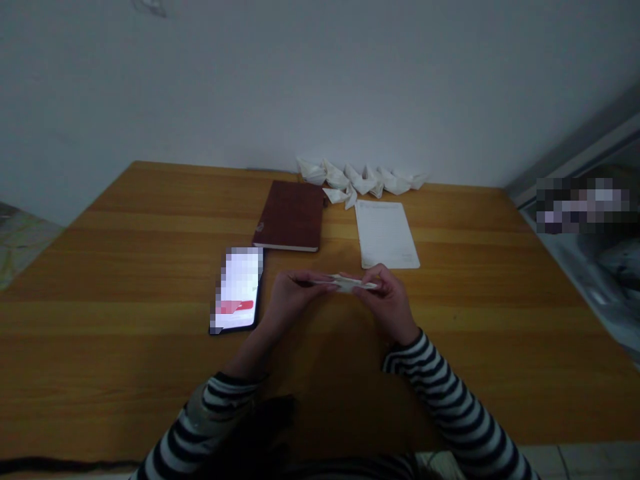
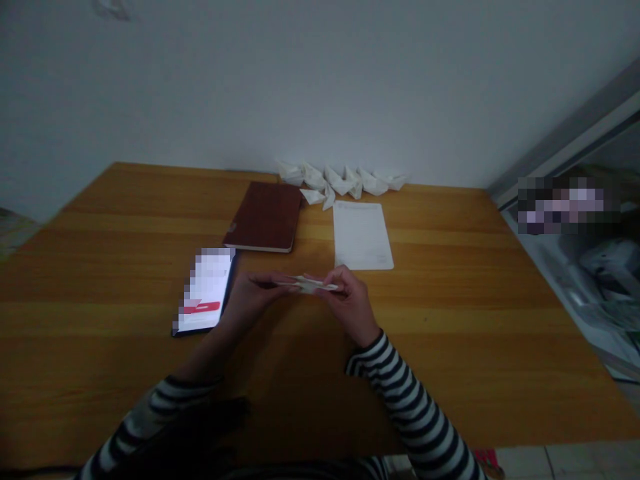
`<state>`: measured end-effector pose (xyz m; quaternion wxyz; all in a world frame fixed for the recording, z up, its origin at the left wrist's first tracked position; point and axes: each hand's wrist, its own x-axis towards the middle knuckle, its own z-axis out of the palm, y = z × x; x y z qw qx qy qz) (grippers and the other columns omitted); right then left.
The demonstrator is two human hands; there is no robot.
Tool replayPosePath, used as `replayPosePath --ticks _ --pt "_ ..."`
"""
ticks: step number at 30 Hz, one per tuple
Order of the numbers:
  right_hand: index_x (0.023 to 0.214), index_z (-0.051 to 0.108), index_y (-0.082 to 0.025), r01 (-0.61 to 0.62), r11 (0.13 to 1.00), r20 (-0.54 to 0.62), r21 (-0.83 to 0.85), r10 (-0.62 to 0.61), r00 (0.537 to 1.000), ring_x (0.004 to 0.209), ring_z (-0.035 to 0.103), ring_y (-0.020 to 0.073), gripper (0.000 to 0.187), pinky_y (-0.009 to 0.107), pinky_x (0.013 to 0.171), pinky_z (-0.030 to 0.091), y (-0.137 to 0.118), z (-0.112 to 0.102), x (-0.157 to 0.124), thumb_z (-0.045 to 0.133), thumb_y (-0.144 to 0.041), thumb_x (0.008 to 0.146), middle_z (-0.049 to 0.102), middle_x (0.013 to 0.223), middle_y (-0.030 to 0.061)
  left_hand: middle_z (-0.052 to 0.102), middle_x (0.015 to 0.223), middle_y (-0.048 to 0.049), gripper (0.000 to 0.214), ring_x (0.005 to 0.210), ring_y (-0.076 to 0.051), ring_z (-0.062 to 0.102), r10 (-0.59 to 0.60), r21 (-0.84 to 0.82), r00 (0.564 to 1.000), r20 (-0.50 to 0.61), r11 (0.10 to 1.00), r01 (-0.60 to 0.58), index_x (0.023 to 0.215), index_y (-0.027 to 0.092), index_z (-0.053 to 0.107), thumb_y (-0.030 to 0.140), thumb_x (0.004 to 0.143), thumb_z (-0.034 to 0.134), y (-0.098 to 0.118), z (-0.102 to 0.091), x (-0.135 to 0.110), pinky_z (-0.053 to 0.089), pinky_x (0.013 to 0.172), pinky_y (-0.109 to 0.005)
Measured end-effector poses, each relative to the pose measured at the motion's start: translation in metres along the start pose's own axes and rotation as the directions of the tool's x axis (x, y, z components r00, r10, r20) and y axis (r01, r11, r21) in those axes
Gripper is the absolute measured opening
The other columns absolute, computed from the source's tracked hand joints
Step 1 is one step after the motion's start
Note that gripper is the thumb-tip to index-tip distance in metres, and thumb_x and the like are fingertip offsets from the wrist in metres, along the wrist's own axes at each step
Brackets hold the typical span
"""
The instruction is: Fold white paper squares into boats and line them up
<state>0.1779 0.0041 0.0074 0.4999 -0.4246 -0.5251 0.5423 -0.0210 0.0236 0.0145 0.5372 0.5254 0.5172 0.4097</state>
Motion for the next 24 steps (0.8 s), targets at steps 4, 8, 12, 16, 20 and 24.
replayPosePath --ticks 4,8,12,16,20,24 --pt "0.089 0.051 -0.026 -0.009 0.995 -0.193 -0.098 -0.01 0.981 0.056 0.064 0.0159 0.027 0.026 0.054 0.052 0.009 0.003 0.0 0.072 -0.04 0.082 0.061 0.059 -0.0061 0.079 0.079 -0.0064 0.029 0.068 -0.019 0.072 -0.012 0.084 0.984 -0.18 0.996 0.028 0.083 0.018 0.08 0.041 0.066 0.085 0.0 0.005 -0.002 0.057 0.062 -0.028" --pt "0.118 0.052 -0.026 -0.035 0.997 -0.131 -0.066 0.026 0.991 0.06 0.067 0.016 0.05 0.027 0.056 0.055 0.011 0.005 0.003 0.077 -0.039 0.077 0.065 0.063 -0.0071 0.08 0.089 -0.005 0.029 0.072 -0.018 0.072 0.083 0.142 0.984 -0.155 0.988 -0.061 0.093 0.019 0.079 0.035 0.069 0.083 0.004 0.01 -0.007 0.059 0.066 -0.029" --pt "0.11 0.06 -0.024 -0.005 0.997 -0.133 -0.073 -0.005 0.991 0.084 0.075 0.0219 0.038 0.037 0.078 0.061 0.007 0.005 0.0 0.077 -0.036 0.078 0.077 0.089 0.0037 0.08 0.097 -0.0049 0.025 0.083 -0.021 0.074 0.177 0.139 0.981 -0.076 0.976 -0.165 0.1 0.021 0.078 0.026 0.076 0.077 0.005 0.013 -0.011 0.06 0.079 -0.034" --pt "0.106 0.064 -0.025 0.056 0.986 -0.065 -0.155 -0.066 0.996 0.091 0.074 0.0208 0.029 0.038 0.087 0.06 0.006 0.003 -0.003 0.076 -0.03 0.081 0.076 0.099 0.0049 0.079 0.087 -0.0032 0.011 0.077 -0.02 0.073 0.313 0.328 0.948 -0.055 0.903 -0.279 0.089 0.022 0.079 0.024 0.082 0.072 0.007 0.011 -0.013 0.058 0.075 -0.032" --pt "0.136 0.044 -0.031 0.154 0.963 -0.129 -0.222 -0.186 0.974 0.107 0.067 0.0225 0.074 0.04 0.088 0.06 -0.002 -0.006 0.0 0.083 -0.029 0.074 0.062 0.127 0.0091 0.078 0.092 -0.0051 0.018 0.084 -0.019 0.073 0.396 0.415 0.914 0.088 0.82 -0.395 0.095 0.021 0.077 0.015 0.087 0.063 0.008 0.0 -0.009 0.056 0.076 -0.029" --pt "0.126 0.062 -0.033 0.289 0.844 0.145 -0.451 -0.25 0.957 0.123 0.057 0.0277 0.056 0.049 0.103 0.051 -0.012 -0.025 0.005 0.084 -0.03 0.074 0.057 0.135 0.0085 0.077 0.096 -0.0064 0.023 0.085 -0.019 0.072 0.398 0.452 0.879 0.264 0.753 -0.477 0.092 0.02 0.075 0.006 0.085 0.057 0.005 -0.008 -0.005 0.055 0.075 -0.028"
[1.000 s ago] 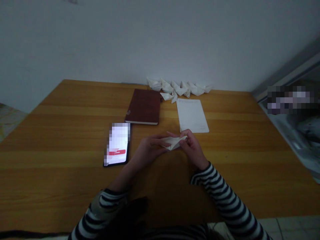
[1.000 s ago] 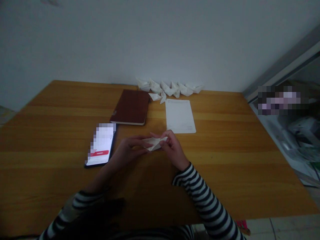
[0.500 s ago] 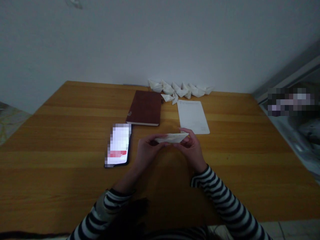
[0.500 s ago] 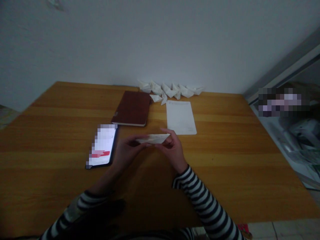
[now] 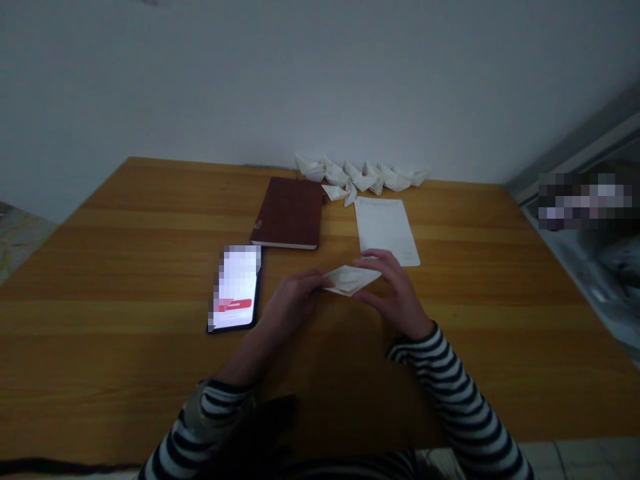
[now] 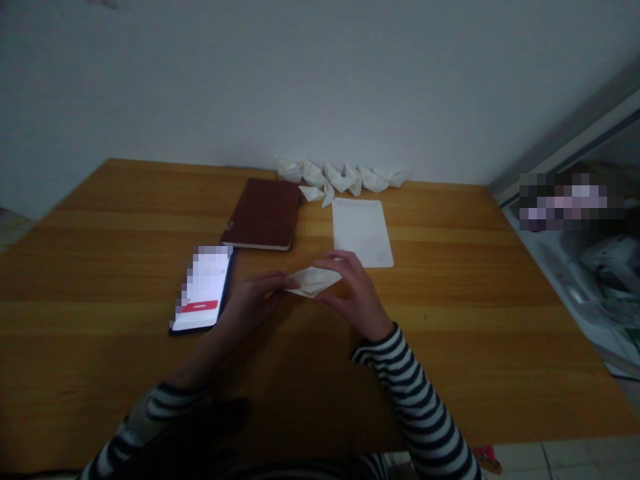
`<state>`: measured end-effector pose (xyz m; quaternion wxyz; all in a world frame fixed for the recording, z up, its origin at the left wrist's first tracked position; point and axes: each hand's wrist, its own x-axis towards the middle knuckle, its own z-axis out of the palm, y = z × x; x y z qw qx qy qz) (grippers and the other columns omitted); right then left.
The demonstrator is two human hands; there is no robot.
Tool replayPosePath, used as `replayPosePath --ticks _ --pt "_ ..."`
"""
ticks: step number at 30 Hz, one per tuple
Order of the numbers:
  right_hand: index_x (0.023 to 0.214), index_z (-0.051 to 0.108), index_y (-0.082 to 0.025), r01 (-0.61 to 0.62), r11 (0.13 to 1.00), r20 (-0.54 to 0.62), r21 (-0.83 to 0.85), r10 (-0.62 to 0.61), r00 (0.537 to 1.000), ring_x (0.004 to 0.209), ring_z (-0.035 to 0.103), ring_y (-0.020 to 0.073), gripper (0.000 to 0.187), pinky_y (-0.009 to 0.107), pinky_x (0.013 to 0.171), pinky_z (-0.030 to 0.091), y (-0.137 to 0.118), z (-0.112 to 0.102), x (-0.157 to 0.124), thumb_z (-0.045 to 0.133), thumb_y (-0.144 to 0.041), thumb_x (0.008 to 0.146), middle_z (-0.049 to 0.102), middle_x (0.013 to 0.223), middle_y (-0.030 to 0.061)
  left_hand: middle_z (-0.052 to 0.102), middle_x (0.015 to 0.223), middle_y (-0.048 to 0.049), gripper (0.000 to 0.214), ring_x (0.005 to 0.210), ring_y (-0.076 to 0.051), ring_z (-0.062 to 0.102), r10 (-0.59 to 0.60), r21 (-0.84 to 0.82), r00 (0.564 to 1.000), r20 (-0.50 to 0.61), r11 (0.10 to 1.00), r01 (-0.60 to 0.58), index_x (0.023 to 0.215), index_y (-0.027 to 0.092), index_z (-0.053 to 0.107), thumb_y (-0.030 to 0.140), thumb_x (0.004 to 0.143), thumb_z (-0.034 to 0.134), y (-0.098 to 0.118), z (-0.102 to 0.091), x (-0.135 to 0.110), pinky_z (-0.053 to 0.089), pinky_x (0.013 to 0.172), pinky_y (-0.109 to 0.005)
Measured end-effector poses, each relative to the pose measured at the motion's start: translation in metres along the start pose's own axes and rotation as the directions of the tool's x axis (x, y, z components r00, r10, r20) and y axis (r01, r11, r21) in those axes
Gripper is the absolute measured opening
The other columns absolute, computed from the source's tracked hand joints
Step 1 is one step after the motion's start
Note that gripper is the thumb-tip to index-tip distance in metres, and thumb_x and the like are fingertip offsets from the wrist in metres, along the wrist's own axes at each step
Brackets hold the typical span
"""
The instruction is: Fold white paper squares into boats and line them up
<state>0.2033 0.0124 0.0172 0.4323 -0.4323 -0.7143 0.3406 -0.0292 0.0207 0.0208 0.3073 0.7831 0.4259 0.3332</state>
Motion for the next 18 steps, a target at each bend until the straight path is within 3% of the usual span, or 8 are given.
replayPosePath --ticks 2,3,7,11,14,18 --pt "0.11 0.072 -0.032 0.049 0.996 0.12 -0.077 -0.04 0.992 0.117 0.062 0.0271 0.036 0.049 0.102 0.051 0.004 -0.005 -0.001 0.082 -0.029 0.076 0.065 0.124 0.0073 0.076 0.095 -0.0065 0.023 0.085 -0.018 0.072 0.013 0.004 1.0 0.003 1.0 -0.013 0.09 0.018 0.074 0.005 0.085 0.056 -0.001 -0.001 0.0 0.054 0.076 -0.028" --pt "0.106 0.075 -0.031 0.059 0.993 0.12 -0.098 -0.047 0.992 0.112 0.065 0.0262 0.029 0.048 0.099 0.053 0.007 -0.005 -0.002 0.081 -0.029 0.077 0.068 0.119 0.0071 0.075 0.093 -0.0062 0.022 0.085 -0.018 0.071 0.019 -0.002 1.0 0.015 1.0 -0.019 0.09 0.018 0.073 0.004 0.085 0.057 -0.001 -0.001 0.0 0.054 0.077 -0.028" --pt "0.093 0.078 -0.029 0.059 0.991 -0.002 -0.121 -0.059 0.998 0.093 0.072 0.0225 0.011 0.042 0.085 0.059 0.014 0.005 -0.007 0.072 -0.025 0.085 0.076 0.103 0.0062 0.075 0.097 -0.0066 0.019 0.085 -0.018 0.071 0.013 -0.068 0.996 0.085 0.998 -0.007 0.1 0.018 0.073 0.011 0.084 0.065 0.004 0.002 -0.002 0.055 0.076 -0.028" --pt "0.089 0.079 -0.029 0.041 0.998 -0.048 -0.057 -0.043 0.998 0.084 0.074 0.0216 0.011 0.037 0.075 0.061 0.007 0.017 -0.011 0.069 -0.026 0.088 0.078 0.093 0.0049 0.078 0.099 -0.0063 0.02 0.087 -0.018 0.073 -0.005 -0.172 0.999 0.044 0.985 0.012 0.103 0.021 0.076 0.015 0.088 0.064 0.007 0.009 -0.004 0.056 0.077 -0.029" --pt "0.081 0.079 -0.026 -0.081 0.996 -0.166 0.032 0.085 0.982 0.076 0.074 0.0213 0.007 0.036 0.072 0.061 0.0 0.026 -0.011 0.072 -0.025 0.084 0.079 0.084 0.0041 0.08 0.091 -0.0045 0.016 0.08 -0.019 0.074 -0.102 -0.16 0.994 -0.025 0.982 0.097 0.094 0.023 0.079 0.017 0.086 0.066 0.007 0.013 -0.004 0.056 0.074 -0.029" --pt "0.077 0.075 -0.023 -0.301 0.91 -0.269 0.286 0.377 0.886 0.058 0.071 0.0187 0.007 0.029 0.055 0.058 -0.001 0.038 -0.008 0.08 -0.026 0.072 0.075 0.067 0.0015 0.08 0.09 -0.0039 0.017 0.078 -0.021 0.074 -0.345 -0.244 0.937 -0.057 0.915 0.322 0.092 0.022 0.079 0.021 0.076 0.077 0.008 0.014 0.0 0.056 0.07 -0.029"
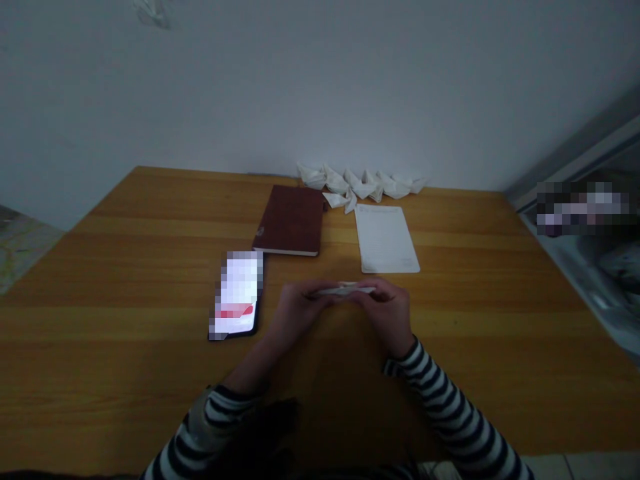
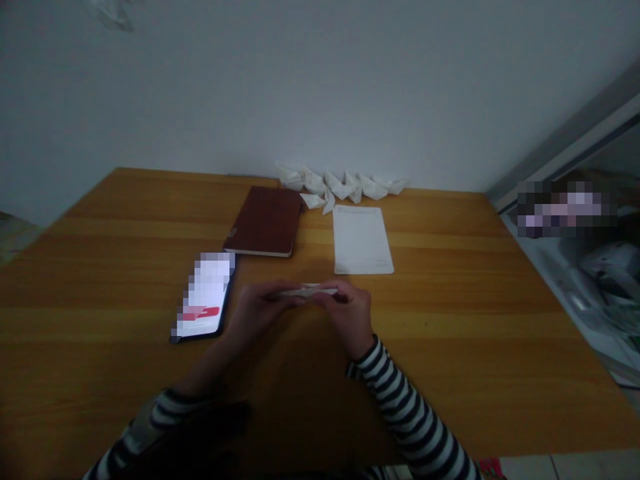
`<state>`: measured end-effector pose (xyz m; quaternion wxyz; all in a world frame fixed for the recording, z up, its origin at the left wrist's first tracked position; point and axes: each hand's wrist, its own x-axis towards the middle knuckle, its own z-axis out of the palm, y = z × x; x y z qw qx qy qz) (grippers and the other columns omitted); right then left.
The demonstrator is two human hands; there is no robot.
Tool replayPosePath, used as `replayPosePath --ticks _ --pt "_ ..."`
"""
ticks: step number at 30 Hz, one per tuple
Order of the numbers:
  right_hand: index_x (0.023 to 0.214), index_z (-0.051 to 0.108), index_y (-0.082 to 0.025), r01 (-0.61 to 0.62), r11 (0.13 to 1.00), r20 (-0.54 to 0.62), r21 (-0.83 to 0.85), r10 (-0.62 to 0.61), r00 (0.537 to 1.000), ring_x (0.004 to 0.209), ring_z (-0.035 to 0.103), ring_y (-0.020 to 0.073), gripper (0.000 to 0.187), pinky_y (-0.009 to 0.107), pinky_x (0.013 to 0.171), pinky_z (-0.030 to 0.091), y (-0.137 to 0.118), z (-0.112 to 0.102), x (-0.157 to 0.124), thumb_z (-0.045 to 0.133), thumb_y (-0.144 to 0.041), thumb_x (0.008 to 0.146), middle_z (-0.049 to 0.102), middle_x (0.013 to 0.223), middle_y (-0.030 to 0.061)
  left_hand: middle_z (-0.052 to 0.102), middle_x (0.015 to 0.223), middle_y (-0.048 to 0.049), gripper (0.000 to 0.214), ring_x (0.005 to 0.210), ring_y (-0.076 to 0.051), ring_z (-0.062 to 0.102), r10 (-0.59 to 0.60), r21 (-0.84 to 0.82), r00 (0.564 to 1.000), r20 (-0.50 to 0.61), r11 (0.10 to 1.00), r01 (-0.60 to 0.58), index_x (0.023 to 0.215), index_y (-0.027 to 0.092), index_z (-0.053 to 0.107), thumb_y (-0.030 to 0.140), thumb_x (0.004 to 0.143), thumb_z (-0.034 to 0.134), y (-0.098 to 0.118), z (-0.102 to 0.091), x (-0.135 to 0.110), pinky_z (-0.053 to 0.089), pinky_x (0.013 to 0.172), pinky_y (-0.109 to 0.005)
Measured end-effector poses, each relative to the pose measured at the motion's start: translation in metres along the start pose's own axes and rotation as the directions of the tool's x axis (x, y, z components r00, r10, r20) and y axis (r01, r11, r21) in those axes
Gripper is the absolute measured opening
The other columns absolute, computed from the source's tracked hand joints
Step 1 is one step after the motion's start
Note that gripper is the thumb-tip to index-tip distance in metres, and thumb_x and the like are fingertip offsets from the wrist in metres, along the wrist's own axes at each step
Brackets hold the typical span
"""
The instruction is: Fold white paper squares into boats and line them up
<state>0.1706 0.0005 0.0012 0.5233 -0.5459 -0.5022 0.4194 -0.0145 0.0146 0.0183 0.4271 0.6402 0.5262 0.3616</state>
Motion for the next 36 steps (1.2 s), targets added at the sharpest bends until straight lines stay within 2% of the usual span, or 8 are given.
replayPosePath --ticks 3,6,13,18,21,25,29,36 --pt "0.082 0.072 -0.021 -0.175 0.978 0.023 0.115 0.174 0.984 0.049 0.067 0.0178 0.021 0.027 0.047 0.055 0.003 0.002 0.004 0.081 -0.034 0.069 0.072 0.058 0.0001 0.08 0.083 -0.0047 0.026 0.072 -0.021 0.072 -0.155 -0.067 0.988 -0.003 0.986 0.155 0.091 0.017 0.078 0.028 0.068 0.082 0.0 -0.004 0.005 0.055 0.065 -0.027" --pt "0.084 0.071 -0.019 -0.26 0.954 0.06 0.151 0.254 0.965 0.049 0.068 0.0179 0.03 0.028 0.048 0.056 0.007 -0.001 0.009 0.082 -0.041 0.066 0.07 0.056 -0.0006 0.078 0.077 -0.0044 0.028 0.068 -0.019 0.07 -0.194 -0.053 0.972 0.131 0.978 0.203 0.087 0.014 0.078 0.034 0.068 0.081 -0.002 -0.013 0.01 0.051 0.06 -0.025" --pt "0.075 0.067 -0.02 -0.295 0.947 0.065 0.124 0.289 0.955 0.046 0.066 0.0164 0.028 0.026 0.044 0.053 0.006 -0.004 0.01 0.082 -0.041 0.064 0.068 0.056 -0.0012 0.072 0.064 -0.0038 0.028 0.057 -0.016 0.062 -0.237 0.086 0.949 0.209 0.971 0.224 0.073 0.013 0.074 0.04 0.067 0.081 -0.009 -0.017 0.011 0.039 0.048 -0.022" --pt "0.083 0.065 -0.02 -0.2 0.972 0.021 0.123 0.199 0.98 0.048 0.068 0.0171 0.023 0.025 0.045 0.053 0.0 0.0 0.01 0.077 -0.036 0.071 0.06 0.05 -0.0062 0.071 0.063 -0.0044 0.027 0.055 -0.015 0.062 -0.294 -0.12 0.943 0.156 0.942 0.313 0.067 0.014 0.065 0.033 0.063 0.083 -0.01 -0.007 0.009 0.039 0.049 -0.021" --pt "0.094 0.063 -0.021 -0.148 0.986 0.013 0.073 0.147 0.989 0.047 0.067 0.0163 0.021 0.024 0.045 0.052 0.0 -0.001 0.009 0.072 -0.033 0.078 0.06 0.052 -0.007 0.072 0.066 -0.0049 0.033 0.059 -0.018 0.067 -0.294 -0.285 0.941 0.166 0.899 0.332 0.083 0.013 0.065 0.035 0.065 0.082 -0.012 -0.004 0.008 0.047 0.056 -0.025" --pt "0.11 0.06 -0.023 -0.069 0.997 0.016 -0.022 0.07 0.997 0.048 0.066 0.0158 0.03 0.023 0.046 0.049 0.002 -0.001 0.004 0.07 -0.029 0.082 0.058 0.053 -0.0087 0.073 0.072 -0.0021 0.075 0.065 -0.019 0.069 -0.305 -0.32 0.931 0.202 0.878 0.357 0.128 0.015 0.055 0.036 0.062 0.086 -0.011 -0.002 0.008 0.051 0.06 -0.027" --pt "0.11 0.061 -0.022 -0.05 0.999 -0.032 -0.006 0.05 0.998 0.05 0.065 0.0146 0.031 0.024 0.052 0.051 -0.001 0.006 -0.004 0.071 -0.03 0.081 0.056 0.053 -0.0092 0.075 0.086 -0.0087 0.054 0.071 -0.017 0.067 -0.369 -0.408 0.913 0.176 0.816 0.409 0.106 0.01 0.071 0.042 0.064 0.085 -0.006 0.001 0.009 0.05 0.064 -0.026" --pt "0.103 0.064 -0.02 -0.21 0.975 -0.011 0.068 0.211 0.977 0.05 0.056 0.0138 0.036 0.022 0.046 0.041 0.003 0.014 -0.007 0.076 -0.027 0.069 0.058 0.055 -0.0066 0.07 0.078 -0.0027 0.062 0.06 -0.013 0.056 -0.267 -0.315 0.964 0.005 0.914 0.254 0.125 0.011 0.065 0.03 0.067 0.078 -0.006 -0.001 0.005 0.042 0.056 -0.023"
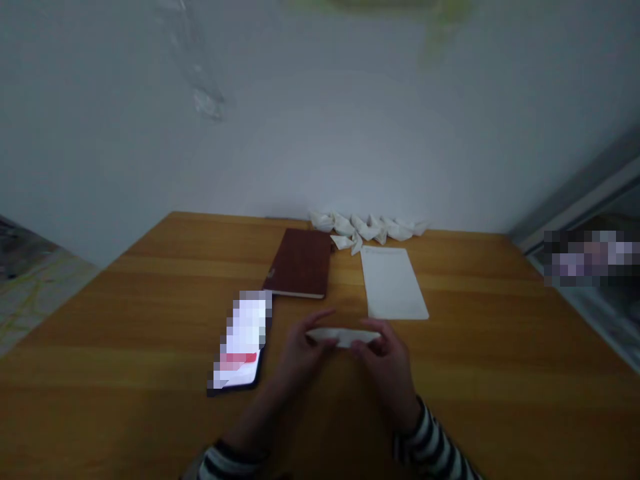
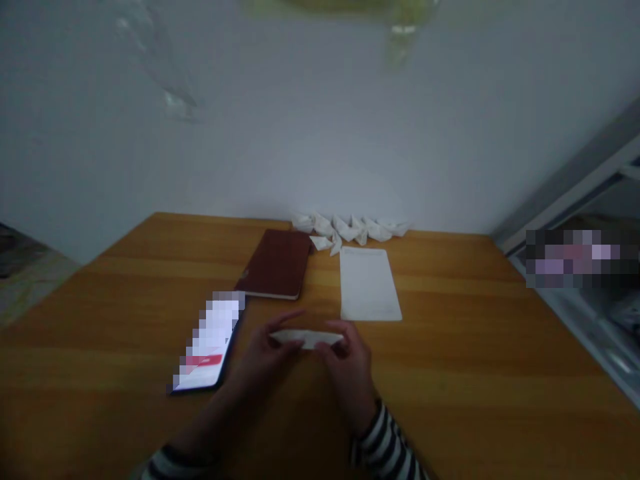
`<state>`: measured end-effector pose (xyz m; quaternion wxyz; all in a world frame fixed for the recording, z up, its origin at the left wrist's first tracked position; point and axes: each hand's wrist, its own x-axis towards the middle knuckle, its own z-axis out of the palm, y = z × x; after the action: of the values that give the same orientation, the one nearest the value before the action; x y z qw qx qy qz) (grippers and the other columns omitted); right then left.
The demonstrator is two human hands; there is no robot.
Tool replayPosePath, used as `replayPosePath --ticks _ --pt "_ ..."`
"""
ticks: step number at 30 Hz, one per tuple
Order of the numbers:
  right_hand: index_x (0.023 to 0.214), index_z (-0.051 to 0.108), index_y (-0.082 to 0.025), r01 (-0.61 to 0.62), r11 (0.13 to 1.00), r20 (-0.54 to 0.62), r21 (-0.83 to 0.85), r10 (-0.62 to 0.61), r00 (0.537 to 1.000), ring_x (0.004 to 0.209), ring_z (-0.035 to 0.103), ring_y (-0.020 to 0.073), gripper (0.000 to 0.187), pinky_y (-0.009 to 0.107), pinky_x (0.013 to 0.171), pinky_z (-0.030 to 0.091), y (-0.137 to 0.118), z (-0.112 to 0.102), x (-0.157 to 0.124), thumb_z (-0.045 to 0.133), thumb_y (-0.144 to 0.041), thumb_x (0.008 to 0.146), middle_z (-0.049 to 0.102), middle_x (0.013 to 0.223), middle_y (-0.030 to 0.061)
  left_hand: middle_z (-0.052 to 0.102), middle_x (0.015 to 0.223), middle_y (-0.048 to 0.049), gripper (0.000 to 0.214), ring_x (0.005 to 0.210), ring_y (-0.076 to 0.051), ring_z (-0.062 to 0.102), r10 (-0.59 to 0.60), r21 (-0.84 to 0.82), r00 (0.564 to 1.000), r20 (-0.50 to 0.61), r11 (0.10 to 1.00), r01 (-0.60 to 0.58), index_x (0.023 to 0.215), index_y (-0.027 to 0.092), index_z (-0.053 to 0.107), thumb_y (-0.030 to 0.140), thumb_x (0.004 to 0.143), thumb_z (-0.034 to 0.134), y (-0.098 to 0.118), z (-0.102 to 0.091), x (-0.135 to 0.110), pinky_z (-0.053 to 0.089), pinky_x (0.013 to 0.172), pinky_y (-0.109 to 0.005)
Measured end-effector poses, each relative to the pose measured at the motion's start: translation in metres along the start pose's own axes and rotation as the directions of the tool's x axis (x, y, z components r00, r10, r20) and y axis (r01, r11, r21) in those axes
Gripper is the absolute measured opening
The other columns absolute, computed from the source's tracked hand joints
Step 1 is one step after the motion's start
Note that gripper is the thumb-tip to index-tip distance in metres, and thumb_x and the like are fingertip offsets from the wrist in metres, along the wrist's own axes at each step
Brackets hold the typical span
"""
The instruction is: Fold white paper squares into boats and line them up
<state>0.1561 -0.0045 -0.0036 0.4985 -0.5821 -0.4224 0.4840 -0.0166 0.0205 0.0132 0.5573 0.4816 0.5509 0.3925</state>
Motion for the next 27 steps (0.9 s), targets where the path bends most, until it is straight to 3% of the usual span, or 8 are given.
replayPosePath --ticks 2,4,8,13,15,19,24,27 --pt "0.103 0.065 -0.02 -0.061 0.998 0.021 0.012 0.06 0.998 0.051 0.058 0.0159 0.036 0.024 0.046 0.042 0.007 -0.002 0.003 0.073 -0.027 0.069 0.062 0.057 -0.0037 0.068 0.074 -0.0001 0.065 0.062 -0.013 0.055 0.029 -0.042 1.0 0.0 0.999 -0.029 0.131 0.013 0.061 0.027 0.069 0.074 -0.005 0.002 -0.001 0.042 0.057 -0.023" --pt "0.101 0.066 -0.02 -0.046 0.999 0.012 -0.02 0.046 0.999 0.057 0.063 0.018 0.031 0.026 0.053 0.047 0.016 -0.003 0.006 0.068 -0.025 0.071 0.068 0.067 0.0001 0.064 0.069 0.0025 0.066 0.06 -0.013 0.054 0.01 -0.059 1.0 0.005 0.998 -0.009 0.133 0.014 0.058 0.024 0.069 0.07 -0.011 0.006 -0.001 0.042 0.057 -0.023" --pt "0.101 0.067 -0.02 -0.004 0.995 -0.037 -0.098 0.0 0.999 0.058 0.064 0.0196 0.027 0.028 0.055 0.049 0.033 -0.002 0.01 0.061 -0.027 0.075 0.068 0.065 0.0003 0.063 0.064 0.0036 0.06 0.059 -0.018 0.06 -0.124 -0.044 0.992 -0.021 0.991 0.123 0.129 0.018 0.053 0.022 0.069 0.065 -0.012 0.011 -0.004 0.044 0.054 -0.025" --pt "0.112 0.069 -0.023 0.013 0.999 0.036 -0.05 -0.011 0.999 0.08 0.071 0.0232 0.045 0.032 0.073 0.056 0.029 0.002 0.013 0.073 -0.022 0.067 0.076 0.095 0.0055 0.069 0.072 0.0 0.042 0.067 -0.023 0.065 -0.016 0.122 0.993 -0.117 0.992 0.03 0.114 0.023 0.059 0.023 0.072 0.064 0.001 0.005 -0.008 0.05 0.063 -0.031" --pt "0.111 0.07 -0.024 -0.054 0.998 0.072 0.034 0.052 0.996 0.078 0.071 0.0244 0.053 0.033 0.071 0.056 0.023 0.004 0.014 0.079 -0.016 0.059 0.076 0.092 0.0051 0.072 0.079 -0.002 0.039 0.073 -0.026 0.068 0.025 0.164 0.993 -0.119 0.986 -0.005 0.108 0.025 0.062 0.024 0.07 0.068 0.001 0.004 -0.01 0.052 0.068 -0.034" --pt "0.104 0.072 -0.025 -0.091 0.987 -0.001 0.131 0.092 0.996 0.065 0.068 0.0232 0.054 0.032 0.058 0.055 0.016 0.008 0.013 0.081 -0.009 0.053 0.075 0.076 0.0018 0.073 0.088 -0.0036 0.037 0.08 -0.028 0.07 0.013 0.133 0.991 -0.13 0.991 0.004 0.101 0.026 0.06 0.027 0.067 0.074 -0.011 0.008 -0.01 0.054 0.072 -0.036" --pt "0.111 0.069 -0.022 -0.062 0.978 -0.071 0.198 0.077 0.995 0.055 0.066 0.0233 0.047 0.035 0.052 0.055 0.014 0.01 0.007 0.081 -0.039 0.069 0.073 0.068 0.0047 0.063 0.064 0.0032 0.043 0.064 -0.023 0.066 -0.011 -0.028 0.99 -0.138 1.0 0.007 0.118 0.023 0.05 0.036 0.08 0.066 -0.015 0.011 -0.005 0.05 0.06 -0.031" --pt "0.114 0.068 -0.02 -0.095 0.96 0.013 0.264 0.095 0.995 0.062 0.071 0.025 0.054 0.039 0.062 0.059 0.01 0.014 0.003 0.081 -0.05 0.071 0.077 0.079 0.0089 0.07 0.079 -0.0013 0.049 0.079 -0.024 0.07 0.063 -0.084 0.985 -0.163 0.993 -0.078 0.127 0.021 0.043 0.04 0.086 0.062 -0.006 0.009 -0.001 0.053 0.072 -0.033"
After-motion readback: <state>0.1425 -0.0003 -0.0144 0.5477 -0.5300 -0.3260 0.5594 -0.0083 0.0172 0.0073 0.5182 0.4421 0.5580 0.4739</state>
